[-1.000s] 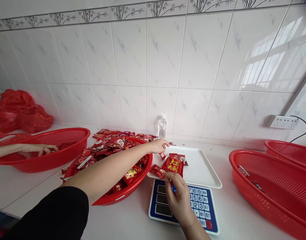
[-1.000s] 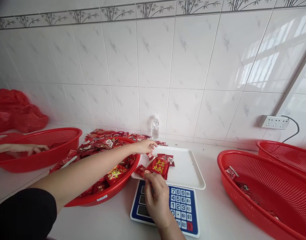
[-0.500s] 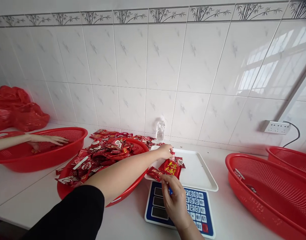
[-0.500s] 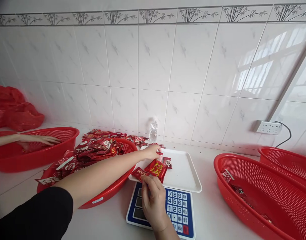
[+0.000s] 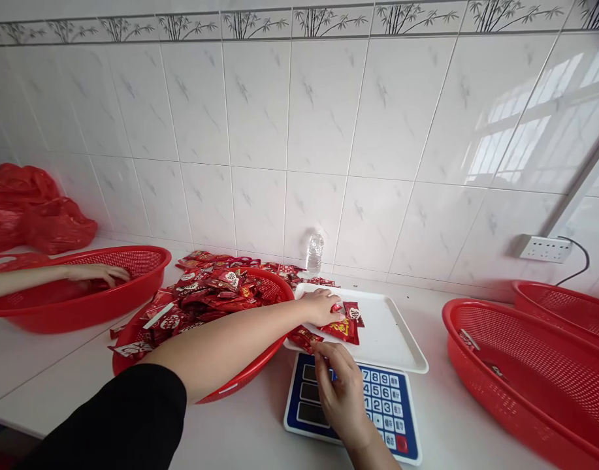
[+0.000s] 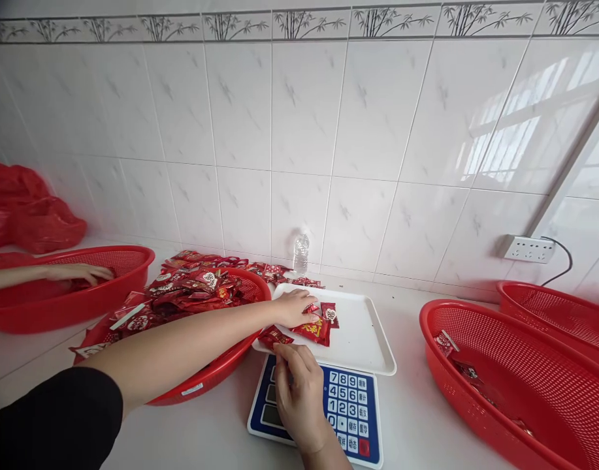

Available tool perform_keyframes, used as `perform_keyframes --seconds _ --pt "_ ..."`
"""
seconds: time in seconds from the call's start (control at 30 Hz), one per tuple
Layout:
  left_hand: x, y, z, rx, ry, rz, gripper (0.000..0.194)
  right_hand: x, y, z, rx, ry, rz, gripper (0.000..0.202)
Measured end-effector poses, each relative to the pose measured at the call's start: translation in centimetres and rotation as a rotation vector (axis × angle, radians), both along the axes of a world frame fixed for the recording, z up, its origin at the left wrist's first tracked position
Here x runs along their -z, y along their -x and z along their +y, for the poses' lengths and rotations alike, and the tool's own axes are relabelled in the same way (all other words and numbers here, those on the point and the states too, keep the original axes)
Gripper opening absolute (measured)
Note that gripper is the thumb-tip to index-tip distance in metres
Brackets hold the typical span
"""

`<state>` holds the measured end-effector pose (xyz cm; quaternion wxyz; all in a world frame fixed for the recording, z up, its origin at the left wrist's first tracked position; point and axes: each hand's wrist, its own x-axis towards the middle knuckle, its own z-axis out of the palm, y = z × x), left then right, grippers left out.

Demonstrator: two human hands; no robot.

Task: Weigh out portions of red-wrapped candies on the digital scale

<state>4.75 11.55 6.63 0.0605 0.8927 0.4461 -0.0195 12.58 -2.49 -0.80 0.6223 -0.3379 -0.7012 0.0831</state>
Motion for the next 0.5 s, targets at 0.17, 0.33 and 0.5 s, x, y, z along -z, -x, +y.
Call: perform_keyframes --seconds 0.17,0.33,0.5 --pt "0.2 -0.7 -0.2 0.024 -0.122 -0.002 0.039 0.1 -0.1 0.1 -0.018 -0.004 0.005 0.025" --pt "-2.2 1.3 1.3 -0.121 -0.139 -0.054 0.033 -0.1 -0.1 0.0 -0.020 -0.006 0.009 0.025" --pt "-5.2 6.3 3.1 -0.274 -0.105 0.022 0.020 -0.2 0.0 -0.3 -0.021 -0.005 0.012 0.024"
